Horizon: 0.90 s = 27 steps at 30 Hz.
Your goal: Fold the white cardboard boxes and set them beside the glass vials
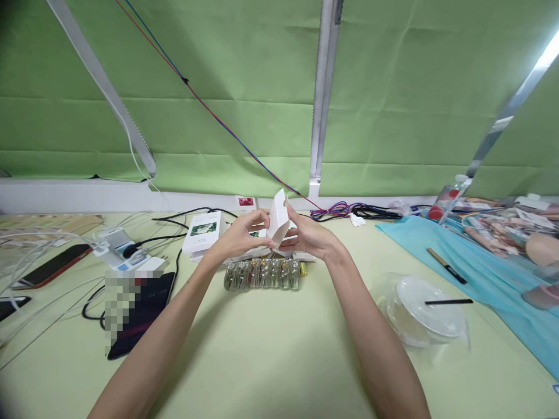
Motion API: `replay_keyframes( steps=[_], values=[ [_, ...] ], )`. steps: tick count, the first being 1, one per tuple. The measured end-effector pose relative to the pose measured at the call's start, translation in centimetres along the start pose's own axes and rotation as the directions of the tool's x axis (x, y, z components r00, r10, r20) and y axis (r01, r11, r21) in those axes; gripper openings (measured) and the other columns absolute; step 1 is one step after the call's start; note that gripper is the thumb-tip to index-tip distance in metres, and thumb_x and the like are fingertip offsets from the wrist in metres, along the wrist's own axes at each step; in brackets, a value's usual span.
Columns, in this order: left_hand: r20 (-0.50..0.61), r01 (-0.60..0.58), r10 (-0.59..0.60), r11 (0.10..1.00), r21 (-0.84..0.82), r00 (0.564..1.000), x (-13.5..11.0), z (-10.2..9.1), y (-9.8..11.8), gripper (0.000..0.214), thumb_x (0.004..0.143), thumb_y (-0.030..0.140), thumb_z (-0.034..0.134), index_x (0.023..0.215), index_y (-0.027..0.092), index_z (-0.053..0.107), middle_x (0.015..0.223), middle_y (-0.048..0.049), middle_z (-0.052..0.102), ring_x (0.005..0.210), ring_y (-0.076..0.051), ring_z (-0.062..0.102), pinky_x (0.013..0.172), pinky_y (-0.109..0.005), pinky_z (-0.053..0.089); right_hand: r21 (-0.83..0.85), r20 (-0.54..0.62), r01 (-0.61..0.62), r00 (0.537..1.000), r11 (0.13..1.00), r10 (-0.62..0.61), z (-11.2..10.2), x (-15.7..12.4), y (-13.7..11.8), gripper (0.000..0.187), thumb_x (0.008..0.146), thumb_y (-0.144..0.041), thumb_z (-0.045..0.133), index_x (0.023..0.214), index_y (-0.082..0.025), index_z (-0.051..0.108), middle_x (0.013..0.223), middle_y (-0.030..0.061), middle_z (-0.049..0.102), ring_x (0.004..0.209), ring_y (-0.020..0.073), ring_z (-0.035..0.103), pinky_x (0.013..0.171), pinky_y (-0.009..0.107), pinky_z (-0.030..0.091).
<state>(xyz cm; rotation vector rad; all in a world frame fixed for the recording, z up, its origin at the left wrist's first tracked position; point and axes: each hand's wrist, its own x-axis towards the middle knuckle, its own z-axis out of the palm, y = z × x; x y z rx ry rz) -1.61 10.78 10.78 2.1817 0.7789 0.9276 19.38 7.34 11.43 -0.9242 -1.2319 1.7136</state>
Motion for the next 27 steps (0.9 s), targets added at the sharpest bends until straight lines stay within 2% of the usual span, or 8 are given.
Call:
replay_keyframes(
  steps=[6, 12, 20, 27],
  values=[
    [-0.004, 0.000, 0.000, 0.998, -0.064, 1.000, 0.15, 0.21, 0.05, 0.035, 0.075, 0.037, 0.079, 0.082, 0.021, 0.050, 0.101, -0.0016, 0.059, 0.112, -0.021, 0.058, 0.104, -0.041, 0.050, 0.008, -0.012, -0.009, 1.000, 1.000, 0.009, 0.21, -0.24, -0.21, 0.063, 0.091, -0.073, 0.048, 0.116, -0.018, 0.065, 0.091, 0.0117, 0.076, 0.084, 0.0251, 0.074, 0.084, 0.044, 0.062],
    [-0.009, 0.022, -0.024, 0.992, -0.124, 1.000, 0.22, 0.15, -0.45, 0.034, 0.076, 0.040, 0.079, 0.081, 0.020, 0.052, 0.118, -0.0052, 0.065, 0.121, -0.024, 0.059, 0.108, -0.045, 0.047, -0.001, 0.023, -0.038, 0.999, 0.999, 0.038, 0.00, -0.24, -0.17, 0.066, 0.088, -0.076, 0.051, 0.119, -0.018, 0.063, 0.094, 0.0123, 0.076, 0.081, 0.0255, 0.075, 0.086, 0.045, 0.061],
    [0.003, 0.030, -0.030, 0.989, -0.147, 1.000, 0.17, 0.03, -0.51, 0.035, 0.077, 0.040, 0.079, 0.080, 0.020, 0.052, 0.116, -0.0059, 0.066, 0.115, -0.024, 0.064, 0.103, -0.045, 0.052, 0.008, 0.029, -0.044, 0.999, 0.999, 0.044, -0.13, -0.13, -0.08, 0.064, 0.088, -0.073, 0.054, 0.119, -0.018, 0.064, 0.098, 0.0133, 0.075, 0.080, 0.0253, 0.075, 0.088, 0.045, 0.060],
    [0.015, 0.041, -0.039, 0.992, -0.121, 0.999, 0.04, -0.07, 0.28, 0.033, 0.078, 0.040, 0.078, 0.080, 0.019, 0.052, 0.116, -0.0063, 0.065, 0.113, -0.024, 0.064, 0.099, -0.042, 0.053, -0.002, 0.039, -0.045, 0.998, 0.999, 0.045, -0.24, -0.10, -0.01, 0.059, 0.091, -0.070, 0.053, 0.118, -0.018, 0.064, 0.092, 0.0124, 0.075, 0.081, 0.0256, 0.076, 0.085, 0.044, 0.061]
  ],
)
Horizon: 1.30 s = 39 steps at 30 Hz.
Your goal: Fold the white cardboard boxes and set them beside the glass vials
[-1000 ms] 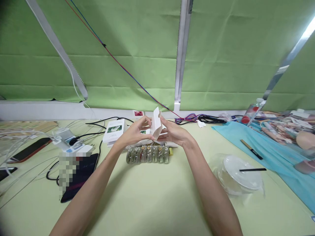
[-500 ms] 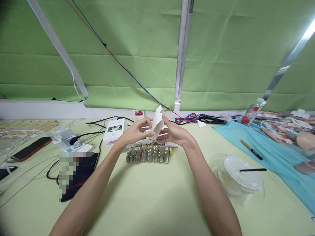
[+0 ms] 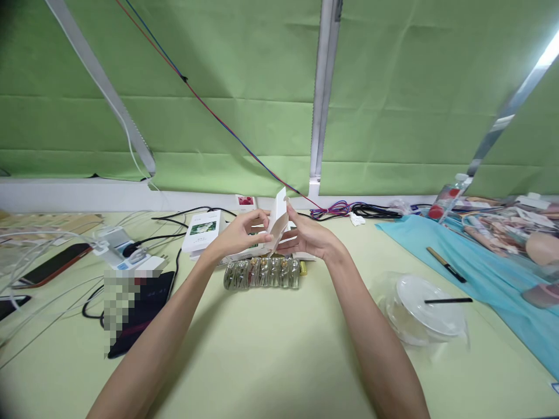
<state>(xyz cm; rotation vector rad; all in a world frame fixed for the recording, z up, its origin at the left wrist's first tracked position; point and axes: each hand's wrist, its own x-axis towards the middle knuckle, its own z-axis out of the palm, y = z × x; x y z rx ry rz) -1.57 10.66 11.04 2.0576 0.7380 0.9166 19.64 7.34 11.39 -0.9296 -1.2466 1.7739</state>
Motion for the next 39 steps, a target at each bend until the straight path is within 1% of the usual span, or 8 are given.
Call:
replay_keyframes(
  steps=[6, 12, 17, 21, 27, 32, 36, 39],
  values=[
    [0.008, -0.003, 0.003, 1.000, -0.012, 1.000, 0.0, -0.1, -0.2, 0.032, 0.078, 0.039, 0.078, 0.079, 0.019, 0.054, 0.115, -0.0063, 0.065, 0.112, -0.023, 0.064, 0.101, -0.043, 0.053, -0.001, -0.005, -0.008, 1.000, 1.000, 0.008, 0.0, 0.0, 0.0, 0.059, 0.092, -0.069, 0.053, 0.119, -0.018, 0.064, 0.094, 0.0127, 0.076, 0.082, 0.0254, 0.076, 0.085, 0.043, 0.061],
    [0.017, -0.004, 0.004, 1.000, 0.001, 1.000, 0.0, -0.3, -0.4, 0.032, 0.078, 0.041, 0.078, 0.080, 0.019, 0.054, 0.114, -0.0061, 0.066, 0.111, -0.023, 0.064, 0.100, -0.043, 0.052, -0.008, -0.008, -0.008, 1.000, 1.000, 0.008, 0.2, 0.0, 0.0, 0.060, 0.094, -0.067, 0.051, 0.125, -0.018, 0.062, 0.100, 0.0137, 0.076, 0.083, 0.0246, 0.075, 0.088, 0.046, 0.061],
    [0.013, -0.006, 0.005, 1.000, 0.018, 1.000, 0.0, -0.2, -0.3, 0.033, 0.078, 0.041, 0.078, 0.080, 0.020, 0.053, 0.113, -0.0062, 0.066, 0.108, -0.023, 0.064, 0.098, -0.042, 0.053, -0.009, -0.003, 0.002, 1.000, 1.000, -0.002, 0.3, -0.1, -0.1, 0.054, 0.095, -0.064, 0.051, 0.123, -0.019, 0.064, 0.100, 0.0133, 0.077, 0.084, 0.0244, 0.075, 0.088, 0.045, 0.061],
    [0.005, 0.007, -0.007, 1.000, 0.023, 1.000, 0.0, -0.1, -0.2, 0.034, 0.076, 0.041, 0.078, 0.079, 0.020, 0.052, 0.111, -0.0057, 0.066, 0.108, -0.023, 0.064, 0.099, -0.042, 0.052, -0.007, 0.014, 0.006, 1.000, 1.000, -0.006, 0.1, 0.0, 0.1, 0.056, 0.095, -0.065, 0.051, 0.122, -0.019, 0.064, 0.102, 0.0143, 0.077, 0.086, 0.0247, 0.075, 0.089, 0.047, 0.061],
    [0.001, 0.007, -0.007, 1.000, -0.001, 1.000, 0.1, 0.1, -0.5, 0.034, 0.076, 0.042, 0.078, 0.080, 0.020, 0.052, 0.110, -0.0052, 0.066, 0.109, -0.023, 0.064, 0.099, -0.042, 0.052, -0.010, 0.008, 0.008, 1.000, 1.000, -0.008, -0.1, 0.3, 0.2, 0.059, 0.093, -0.069, 0.050, 0.117, -0.018, 0.065, 0.096, 0.0141, 0.077, 0.084, 0.0254, 0.076, 0.091, 0.048, 0.060],
    [-0.004, 0.008, -0.008, 1.000, -0.020, 1.000, 0.3, 0.2, -1.1, 0.035, 0.076, 0.041, 0.078, 0.081, 0.020, 0.051, 0.108, -0.0043, 0.065, 0.108, -0.023, 0.065, 0.096, -0.039, 0.052, 0.000, -0.012, 0.003, 1.000, 1.000, -0.003, -0.1, 0.2, 0.2, 0.062, 0.093, -0.071, 0.046, 0.117, -0.017, 0.065, 0.095, 0.0146, 0.076, 0.082, 0.0247, 0.075, 0.093, 0.050, 0.058],
    [0.010, 0.003, -0.003, 0.998, -0.057, 1.000, 0.3, 0.2, -1.4, 0.034, 0.079, 0.042, 0.076, 0.082, 0.020, 0.050, 0.111, -0.0052, 0.064, 0.109, -0.023, 0.064, 0.092, -0.038, 0.053, 0.013, -0.026, 0.003, 1.000, 1.000, -0.002, -0.2, 0.3, 0.4, 0.064, 0.092, -0.072, 0.046, 0.119, -0.017, 0.062, 0.088, 0.0136, 0.076, 0.078, 0.0248, 0.075, 0.093, 0.050, 0.058],
    [0.029, 0.008, -0.006, 0.998, -0.067, 1.000, 0.2, 0.0, -1.4, 0.033, 0.079, 0.041, 0.076, 0.084, 0.020, 0.051, 0.113, -0.0057, 0.063, 0.110, -0.023, 0.063, 0.094, -0.039, 0.053, 0.021, -0.026, 0.010, 1.000, 1.000, -0.010, -0.2, 0.3, 0.4, 0.064, 0.091, -0.073, 0.047, 0.118, -0.017, 0.061, 0.086, 0.0140, 0.076, 0.078, 0.0258, 0.076, 0.092, 0.050, 0.058]
  ],
)
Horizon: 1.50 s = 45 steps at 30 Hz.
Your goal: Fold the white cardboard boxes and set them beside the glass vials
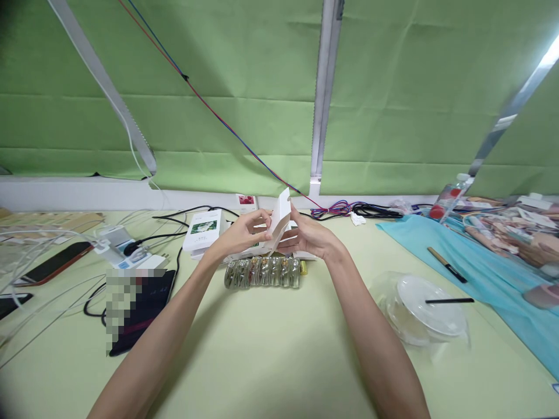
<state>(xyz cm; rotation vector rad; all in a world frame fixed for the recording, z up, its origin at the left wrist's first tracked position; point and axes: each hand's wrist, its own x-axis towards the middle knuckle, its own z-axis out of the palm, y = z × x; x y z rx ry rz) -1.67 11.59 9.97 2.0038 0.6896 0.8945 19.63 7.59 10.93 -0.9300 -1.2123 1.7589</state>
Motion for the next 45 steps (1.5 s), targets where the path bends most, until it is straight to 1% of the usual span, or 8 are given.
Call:
replay_keyframes(
  steps=[6, 12, 18, 23, 29, 35, 40, 45],
  values=[
    [0.051, 0.000, -0.002, 0.999, 0.035, 0.999, -0.3, -0.3, 0.6, 0.050, 0.061, 0.034, 0.089, 0.092, 0.022, 0.051, 0.120, -0.0045, 0.057, 0.118, -0.024, 0.058, 0.108, -0.044, 0.045, -0.005, -0.002, 0.004, 1.000, 1.000, -0.004, 0.1, -0.2, -0.2, 0.069, 0.092, -0.074, 0.043, 0.126, -0.016, 0.057, 0.091, 0.0148, 0.076, 0.080, 0.0266, 0.076, 0.095, 0.052, 0.057],
    [0.088, -0.021, 0.013, 0.995, 0.094, 0.996, -0.5, -0.4, 0.9, 0.069, 0.052, 0.037, 0.094, 0.100, 0.025, 0.046, 0.127, -0.0067, 0.054, 0.118, -0.027, 0.057, 0.105, -0.045, 0.047, 0.027, 0.056, 0.021, 0.998, 0.999, -0.022, -0.6, 0.0, 0.0, 0.074, 0.092, -0.075, 0.043, 0.136, -0.017, 0.052, 0.106, 0.0176, 0.075, 0.086, 0.0272, 0.076, 0.097, 0.053, 0.055],
    [0.098, -0.049, 0.034, 0.986, 0.160, 0.995, -0.5, -0.2, 1.0, 0.070, 0.055, 0.036, 0.093, 0.103, 0.025, 0.043, 0.132, -0.0080, 0.051, 0.124, -0.029, 0.055, 0.110, -0.048, 0.043, 0.054, 0.048, 0.027, 0.998, 0.998, -0.030, -0.8, 0.1, 0.0, 0.073, 0.092, -0.073, 0.044, 0.138, -0.017, 0.050, 0.110, 0.0183, 0.075, 0.088, 0.0285, 0.076, 0.098, 0.053, 0.054],
    [0.100, -0.060, 0.047, 0.990, 0.130, 0.994, -0.6, 0.0, 1.3, 0.065, 0.058, 0.038, 0.091, 0.100, 0.025, 0.044, 0.130, -0.0079, 0.052, 0.123, -0.028, 0.055, 0.113, -0.049, 0.042, 0.068, 0.043, 0.029, 0.999, 0.997, -0.032, -0.8, 0.1, 0.0, 0.074, 0.091, -0.075, 0.044, 0.137, -0.017, 0.051, 0.114, 0.0187, 0.074, 0.090, 0.0286, 0.076, 0.100, 0.054, 0.053],
    [0.116, -0.056, 0.042, 0.990, 0.128, 0.992, -0.7, -0.2, 1.4, 0.056, 0.064, 0.035, 0.087, 0.102, 0.025, 0.046, 0.134, -0.0072, 0.051, 0.125, -0.027, 0.053, 0.114, -0.049, 0.042, 0.051, 0.025, 0.010, 1.000, 0.999, -0.011, -0.9, 0.3, 0.1, 0.072, 0.093, -0.075, 0.039, 0.133, -0.016, 0.053, 0.104, 0.0182, 0.076, 0.086, 0.0285, 0.077, 0.095, 0.052, 0.056],
    [0.107, -0.059, 0.046, 0.991, 0.119, 0.993, -0.7, -0.2, 1.1, 0.051, 0.067, 0.035, 0.083, 0.103, 0.026, 0.049, 0.126, -0.0049, 0.055, 0.122, -0.026, 0.055, 0.114, -0.050, 0.043, 0.030, 0.007, 0.023, 1.000, 0.999, -0.023, -1.1, 0.4, 0.2, 0.067, 0.094, -0.073, 0.040, 0.128, -0.018, 0.056, 0.101, 0.0166, 0.077, 0.084, 0.0282, 0.077, 0.091, 0.050, 0.058],
    [0.102, -0.038, 0.029, 0.995, 0.096, 0.994, -0.7, -0.2, 1.1, 0.051, 0.068, 0.034, 0.083, 0.102, 0.025, 0.047, 0.125, -0.0048, 0.055, 0.121, -0.025, 0.055, 0.114, -0.050, 0.042, 0.025, 0.021, 0.042, 0.999, 0.999, -0.043, -1.0, 0.3, 0.2, 0.069, 0.095, -0.072, 0.037, 0.134, -0.017, 0.053, 0.100, 0.0166, 0.077, 0.084, 0.0275, 0.076, 0.093, 0.053, 0.057],
    [0.105, -0.026, 0.017, 0.996, 0.086, 0.994, -0.6, -0.3, 1.0, 0.046, 0.070, 0.028, 0.081, 0.101, 0.025, 0.046, 0.126, -0.0050, 0.055, 0.121, -0.024, 0.056, 0.113, -0.048, 0.044, 0.038, 0.028, 0.026, 0.999, 0.999, -0.027, -0.8, 0.2, 0.0, 0.070, 0.097, -0.070, 0.035, 0.139, -0.017, 0.049, 0.100, 0.0164, 0.077, 0.083, 0.0270, 0.077, 0.091, 0.050, 0.058]
  ],
)
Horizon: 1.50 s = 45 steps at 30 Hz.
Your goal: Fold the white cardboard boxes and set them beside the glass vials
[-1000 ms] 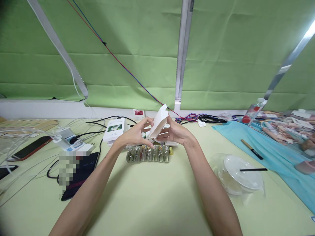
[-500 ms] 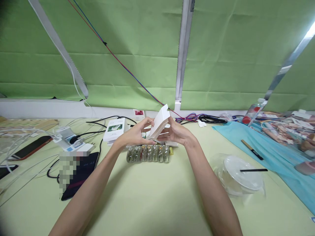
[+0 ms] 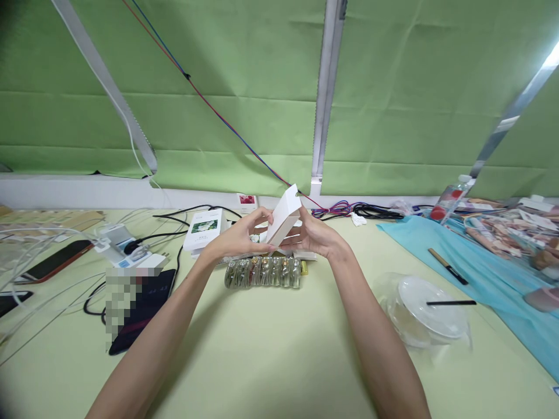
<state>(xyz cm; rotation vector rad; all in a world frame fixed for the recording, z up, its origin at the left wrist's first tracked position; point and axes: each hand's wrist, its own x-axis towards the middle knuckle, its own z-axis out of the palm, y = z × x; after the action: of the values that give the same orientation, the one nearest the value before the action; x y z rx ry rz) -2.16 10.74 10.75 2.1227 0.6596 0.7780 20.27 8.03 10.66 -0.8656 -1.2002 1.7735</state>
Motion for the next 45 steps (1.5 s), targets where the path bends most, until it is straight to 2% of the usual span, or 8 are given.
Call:
replay_keyframes(
  steps=[6, 17, 33, 39, 45],
  values=[
    [-0.007, -0.014, 0.014, 1.000, 0.000, 1.000, 0.06, -0.12, -0.25, 0.042, 0.071, 0.026, 0.078, 0.100, 0.025, 0.048, 0.125, -0.0046, 0.055, 0.121, -0.024, 0.056, 0.112, -0.049, 0.045, 0.009, -0.019, -0.020, 1.000, 1.000, 0.020, 0.14, -0.10, -0.20, 0.070, 0.097, -0.069, 0.036, 0.143, -0.017, 0.044, 0.099, 0.0155, 0.078, 0.083, 0.0276, 0.077, 0.092, 0.051, 0.057],
    [-0.014, -0.026, 0.026, 1.000, -0.010, 1.000, 0.18, -0.18, -0.84, 0.043, 0.072, 0.029, 0.080, 0.100, 0.025, 0.048, 0.123, -0.0042, 0.056, 0.120, -0.023, 0.056, 0.110, -0.048, 0.047, -0.014, 0.001, -0.010, 1.000, 1.000, 0.010, -0.23, 0.24, 0.16, 0.068, 0.097, -0.071, 0.035, 0.138, -0.018, 0.050, 0.100, 0.0155, 0.078, 0.086, 0.0273, 0.076, 0.098, 0.052, 0.054],
    [-0.034, -0.005, 0.004, 0.999, -0.038, 0.999, 0.11, -0.15, -0.67, 0.045, 0.069, 0.027, 0.084, 0.097, 0.024, 0.049, 0.126, -0.0046, 0.055, 0.121, -0.023, 0.055, 0.109, -0.047, 0.047, -0.016, 0.024, 0.027, 0.999, 1.000, -0.027, -0.63, 0.35, 0.43, 0.070, 0.094, -0.073, 0.039, 0.137, -0.019, 0.051, 0.102, 0.0151, 0.077, 0.087, 0.0277, 0.076, 0.097, 0.053, 0.055],
    [-0.051, -0.022, 0.019, 0.999, -0.048, 0.999, 0.21, -0.15, -0.73, 0.045, 0.066, 0.026, 0.087, 0.092, 0.023, 0.051, 0.127, -0.0052, 0.056, 0.122, -0.024, 0.055, 0.110, -0.047, 0.047, 0.009, 0.019, 0.028, 0.999, 1.000, -0.028, -0.24, 0.07, 0.09, 0.067, 0.095, -0.071, 0.042, 0.136, -0.019, 0.052, 0.107, 0.0150, 0.076, 0.091, 0.0267, 0.075, 0.093, 0.049, 0.058],
    [-0.047, -0.027, 0.028, 0.999, 0.023, 0.999, 0.17, -0.31, -0.54, 0.035, 0.068, 0.032, 0.086, 0.082, 0.021, 0.056, 0.135, -0.0059, 0.054, 0.129, -0.024, 0.052, 0.109, -0.047, 0.047, 0.013, 0.008, 0.034, 0.999, 0.999, -0.034, -0.04, -0.04, -0.09, 0.068, 0.094, -0.071, 0.045, 0.135, -0.017, 0.053, 0.108, 0.0161, 0.075, 0.095, 0.0271, 0.074, 0.091, 0.049, 0.058]
  ],
)
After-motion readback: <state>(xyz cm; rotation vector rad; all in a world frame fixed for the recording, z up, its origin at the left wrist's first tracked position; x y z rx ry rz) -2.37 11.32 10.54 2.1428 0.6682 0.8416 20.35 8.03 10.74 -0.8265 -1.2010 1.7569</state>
